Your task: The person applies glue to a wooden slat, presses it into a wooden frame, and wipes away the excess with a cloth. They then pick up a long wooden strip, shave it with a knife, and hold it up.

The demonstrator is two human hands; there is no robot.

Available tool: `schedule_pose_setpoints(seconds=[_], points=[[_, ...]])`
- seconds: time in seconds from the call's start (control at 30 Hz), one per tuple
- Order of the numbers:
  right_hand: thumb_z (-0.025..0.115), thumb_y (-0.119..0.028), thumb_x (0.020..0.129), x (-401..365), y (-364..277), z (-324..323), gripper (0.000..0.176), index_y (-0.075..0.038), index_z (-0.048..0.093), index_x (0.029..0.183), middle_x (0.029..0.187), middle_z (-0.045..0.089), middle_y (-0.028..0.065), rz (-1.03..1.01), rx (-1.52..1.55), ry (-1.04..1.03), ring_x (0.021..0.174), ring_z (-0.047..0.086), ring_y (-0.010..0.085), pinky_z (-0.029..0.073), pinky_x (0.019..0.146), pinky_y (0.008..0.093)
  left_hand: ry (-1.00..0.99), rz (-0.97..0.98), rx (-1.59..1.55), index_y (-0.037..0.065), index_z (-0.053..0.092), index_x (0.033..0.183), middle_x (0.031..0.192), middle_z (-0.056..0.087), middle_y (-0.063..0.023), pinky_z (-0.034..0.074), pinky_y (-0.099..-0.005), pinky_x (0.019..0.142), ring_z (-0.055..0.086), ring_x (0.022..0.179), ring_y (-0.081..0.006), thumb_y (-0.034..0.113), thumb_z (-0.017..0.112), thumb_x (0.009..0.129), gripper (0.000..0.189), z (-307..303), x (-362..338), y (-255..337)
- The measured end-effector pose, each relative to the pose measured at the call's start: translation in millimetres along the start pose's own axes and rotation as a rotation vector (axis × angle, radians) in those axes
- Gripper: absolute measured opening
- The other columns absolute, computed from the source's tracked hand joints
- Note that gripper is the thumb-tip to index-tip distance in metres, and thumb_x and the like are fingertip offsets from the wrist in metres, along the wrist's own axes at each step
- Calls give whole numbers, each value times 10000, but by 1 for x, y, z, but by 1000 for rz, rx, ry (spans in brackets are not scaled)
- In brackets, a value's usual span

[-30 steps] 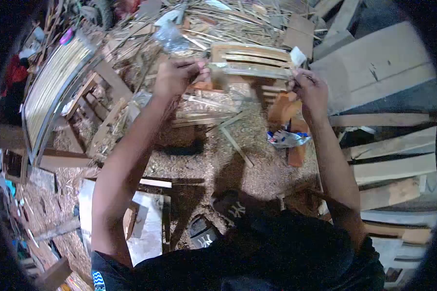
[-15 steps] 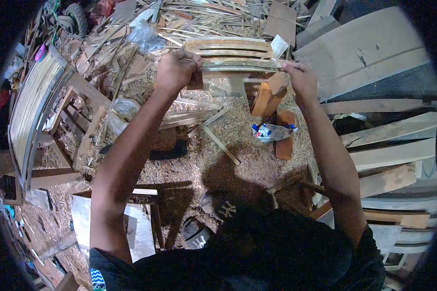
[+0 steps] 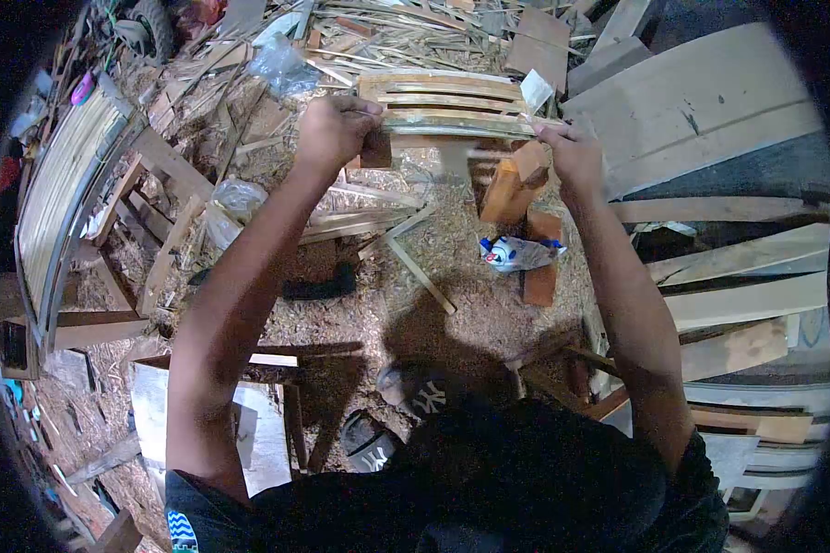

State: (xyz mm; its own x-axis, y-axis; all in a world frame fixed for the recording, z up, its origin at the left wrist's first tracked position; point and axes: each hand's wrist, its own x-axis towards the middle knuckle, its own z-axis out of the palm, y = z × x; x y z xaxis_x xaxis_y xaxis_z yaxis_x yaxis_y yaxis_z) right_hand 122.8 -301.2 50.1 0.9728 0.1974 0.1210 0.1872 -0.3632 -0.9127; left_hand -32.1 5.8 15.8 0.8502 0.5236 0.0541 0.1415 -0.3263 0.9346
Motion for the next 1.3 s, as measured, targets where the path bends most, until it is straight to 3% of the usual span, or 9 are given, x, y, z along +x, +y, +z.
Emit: schedule_pose_setpoints(seconds=[0.33,0.43,0.5,0.53,0.97,1.07,1.1,1.2,1.3], points=[[761,-147,800,-4,-3,-2,188,16,760,895,820,724,66,-3,49,13,757,644,149,503,692,287,9,111,121,63,771,975,819,740,-98,552,-294,676,679,664,-124,237,792,817,236,-6,-14,21],[770,-163,804,-15,-29,8,193,2,762,904,826,722,67,-48,14,9,769,641,142,496,711,280,-139,66,-156,30,743,1050,851,737,-88,548,-265,649,680,703,-115,198,764,862,252,-29,-33,37],[781,-180,804,-24,-54,22,222,0,759,933,828,717,67,105,126,-10,768,634,132,485,723,267,-194,62,-222,-20,709,1089,838,725,-77,537,-231,633,669,718,-110,142,737,889,259,-51,-38,29],[783,-182,807,-28,-66,28,239,10,752,947,832,713,65,82,8,-22,753,620,124,476,720,264,-174,-75,-309,-31,711,1067,827,716,-81,531,-236,632,647,700,-108,132,747,877,253,-67,-53,40],[740,-136,884,-102,-130,158,148,-3,683,913,806,718,65,-148,268,-597,678,627,70,465,583,208,315,17,185,-48,707,978,787,693,-68,502,-264,634,648,670,-120,196,682,938,248,-246,-188,-2],[730,-147,893,-127,-132,178,168,14,700,936,788,728,77,-118,163,-715,614,606,74,470,560,209,394,-63,317,-48,702,981,774,691,-88,495,-285,650,655,674,-128,225,696,926,278,-268,-225,8],[730,-147,893,-133,-130,185,168,14,700,936,788,728,77,-128,180,-746,614,606,74,470,560,209,401,-146,139,-60,704,962,756,679,-91,483,-278,636,648,660,-124,227,701,923,290,-277,-235,2],[680,-133,929,-149,-125,200,224,43,703,1065,817,737,62,-173,175,-858,610,589,69,475,554,221,482,-148,181,-42,728,904,736,648,-73,462,-266,606,623,689,-101,236,713,914,279,-297,-269,-4],[652,-171,955,-166,-113,220,221,29,723,1018,825,741,69,-194,264,-919,591,574,77,472,535,240,534,-130,341,-56,722,901,713,618,-65,452,-266,587,609,665,-101,239,702,924,297,-309,-302,7]])
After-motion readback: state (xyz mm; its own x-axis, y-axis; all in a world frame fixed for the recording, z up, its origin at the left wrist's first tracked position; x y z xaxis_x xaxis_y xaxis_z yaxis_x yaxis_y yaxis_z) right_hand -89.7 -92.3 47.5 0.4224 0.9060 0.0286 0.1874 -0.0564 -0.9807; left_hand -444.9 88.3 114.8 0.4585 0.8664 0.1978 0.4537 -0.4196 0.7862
